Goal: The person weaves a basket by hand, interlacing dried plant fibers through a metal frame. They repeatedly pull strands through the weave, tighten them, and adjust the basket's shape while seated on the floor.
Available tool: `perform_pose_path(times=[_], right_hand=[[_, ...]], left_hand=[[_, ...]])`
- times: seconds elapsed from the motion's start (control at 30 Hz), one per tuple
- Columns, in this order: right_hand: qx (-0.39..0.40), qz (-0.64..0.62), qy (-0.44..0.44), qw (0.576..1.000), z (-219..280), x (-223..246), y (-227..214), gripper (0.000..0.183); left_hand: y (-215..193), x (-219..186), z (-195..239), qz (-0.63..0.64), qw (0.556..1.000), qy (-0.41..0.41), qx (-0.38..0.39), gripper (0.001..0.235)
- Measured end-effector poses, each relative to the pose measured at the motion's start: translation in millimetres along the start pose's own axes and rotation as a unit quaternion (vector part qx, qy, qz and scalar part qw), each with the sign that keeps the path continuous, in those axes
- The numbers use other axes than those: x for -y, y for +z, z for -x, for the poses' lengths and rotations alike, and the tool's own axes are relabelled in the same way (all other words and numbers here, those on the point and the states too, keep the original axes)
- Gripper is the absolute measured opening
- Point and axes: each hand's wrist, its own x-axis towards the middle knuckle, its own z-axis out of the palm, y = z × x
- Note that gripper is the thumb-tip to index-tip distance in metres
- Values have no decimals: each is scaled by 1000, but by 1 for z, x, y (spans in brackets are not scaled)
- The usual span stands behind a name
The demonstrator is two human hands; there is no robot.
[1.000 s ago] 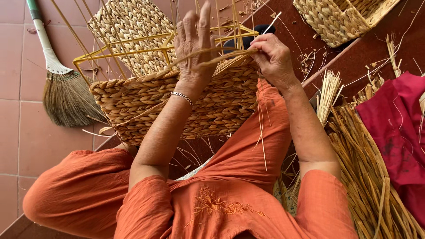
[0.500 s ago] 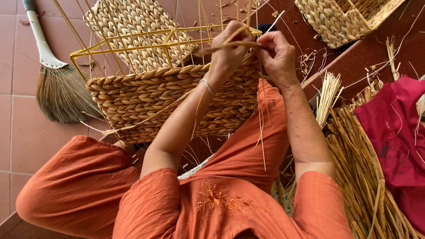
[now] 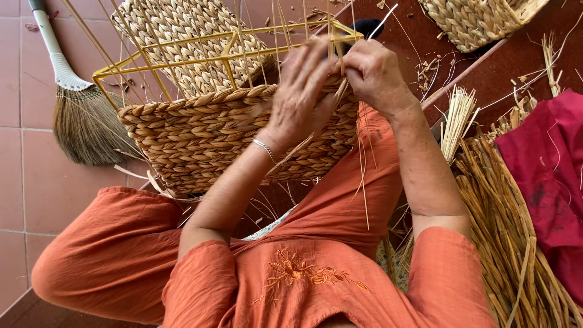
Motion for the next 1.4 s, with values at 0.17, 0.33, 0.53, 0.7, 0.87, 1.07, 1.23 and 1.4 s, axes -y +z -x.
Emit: perform_pose_path(times=[0.17, 0.33, 0.53, 0.7, 0.87, 1.07, 1.23, 1.4], right_hand=[[8, -67, 47, 997, 8, -3, 3, 5], [-74, -105, 113, 985, 6, -14, 27, 5], [-191, 9, 44, 981, 7, -9, 36, 6], [-229, -193, 109, 948, 58, -15, 34, 24], [-274, -166, 296, 900, 179, -36, -6, 8], [-168, 223, 433, 857, 344, -68, -84, 5], [-100, 305, 433, 842, 398, -70, -81, 11], [-151, 249, 421, 859, 360, -58, -79, 9]], left_hand=[[-9, 34, 16, -253, 960, -38, 115, 48], [-13, 32, 37, -284, 947, 63, 137, 35], [-46, 45, 37, -165, 959, -68, 220, 16], [-99, 72, 57, -102, 986, -87, 100, 6], [-96, 92, 74, -45, 985, -155, 59, 9], [-110, 92, 82, -186, 975, -98, 68, 16], [-118, 66, 76, -197, 965, -146, 96, 10], [-132, 27, 47, -74, 991, -100, 56, 36]])
